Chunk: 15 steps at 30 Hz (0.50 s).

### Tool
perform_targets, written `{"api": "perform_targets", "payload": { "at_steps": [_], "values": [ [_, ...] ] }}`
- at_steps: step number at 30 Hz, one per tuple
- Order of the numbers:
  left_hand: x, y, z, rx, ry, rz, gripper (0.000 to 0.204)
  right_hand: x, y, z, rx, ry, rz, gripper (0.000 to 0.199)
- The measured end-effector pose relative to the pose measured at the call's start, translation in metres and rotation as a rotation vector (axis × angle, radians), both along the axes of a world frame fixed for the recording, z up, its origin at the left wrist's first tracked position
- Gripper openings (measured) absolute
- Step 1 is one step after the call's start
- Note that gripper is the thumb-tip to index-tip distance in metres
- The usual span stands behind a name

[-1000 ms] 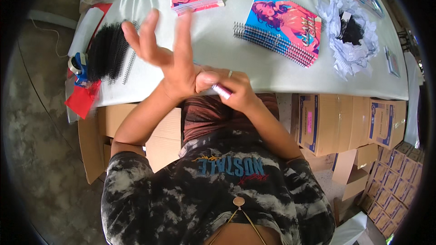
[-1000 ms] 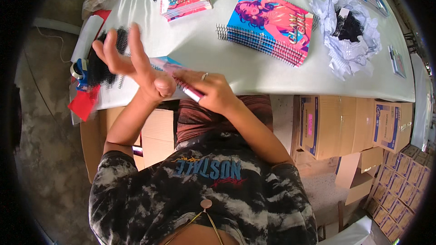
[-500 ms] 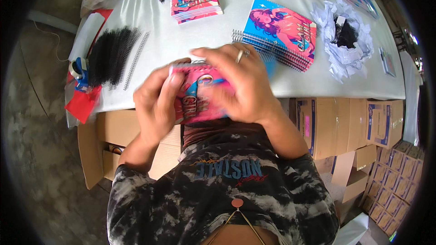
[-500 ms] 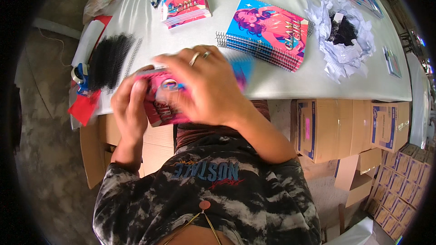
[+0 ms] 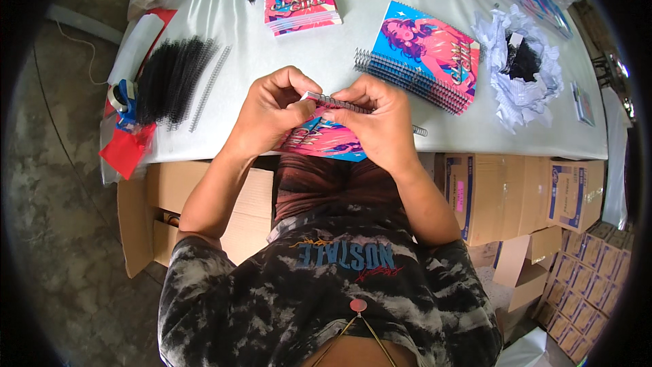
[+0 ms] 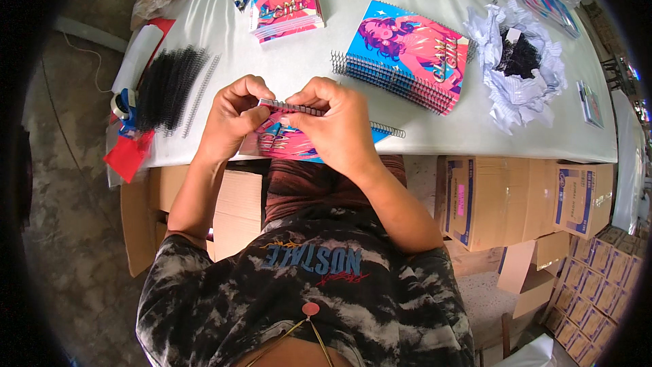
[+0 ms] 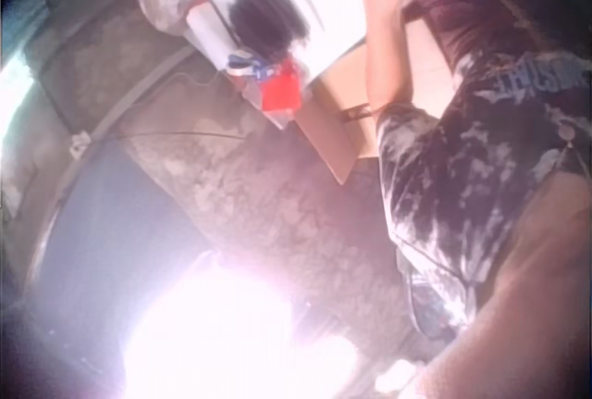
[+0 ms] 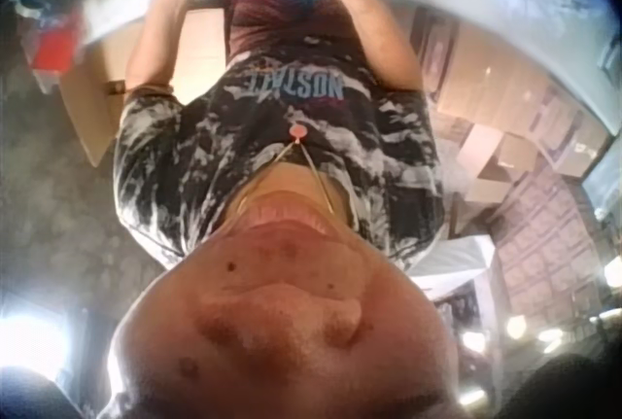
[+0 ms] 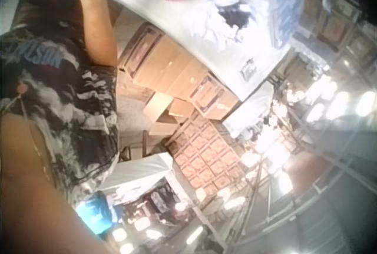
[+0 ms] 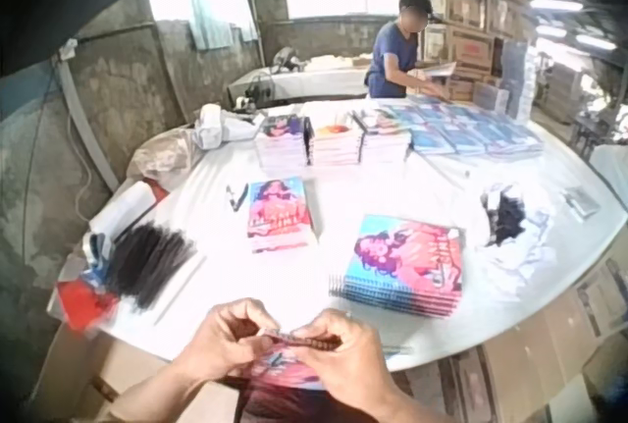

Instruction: The person inserts metal spiral coils into the binding holes of spiral notebooks, then stacks the completed notebooks. The person uses pliers to crimp the ends of the spiral coils on a stack of notebooks.

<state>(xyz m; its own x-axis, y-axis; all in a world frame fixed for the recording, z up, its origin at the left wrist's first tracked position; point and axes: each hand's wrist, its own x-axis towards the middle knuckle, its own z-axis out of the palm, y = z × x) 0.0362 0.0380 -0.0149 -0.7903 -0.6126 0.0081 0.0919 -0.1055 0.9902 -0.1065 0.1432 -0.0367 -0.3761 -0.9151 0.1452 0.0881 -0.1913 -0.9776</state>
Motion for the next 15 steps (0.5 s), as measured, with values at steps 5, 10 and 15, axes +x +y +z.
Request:
{"api": "perform_targets", "payload": {
  "at_steps": [5, 10, 15],
  "values": [
    [-0.006, -0.006, 0.002, -0.204, -0.153, -0.044, 0.009, 0.009, 0.0, -0.006, -0.076, 0.345, -0.213, 0.019],
    [-0.029, -0.005, 0.025, -0.792, -0.191, -0.052, 0.023, -0.04, 0.024, 0.019, -0.305, 0.289, -0.584, 0.024],
    [-0.112, -0.006, 0.045, -0.648, 0.141, 0.52, 0.021, -0.164, 0.042, -0.032, -0.319, 0.194, -1.061, 0.045]
  ]
}}
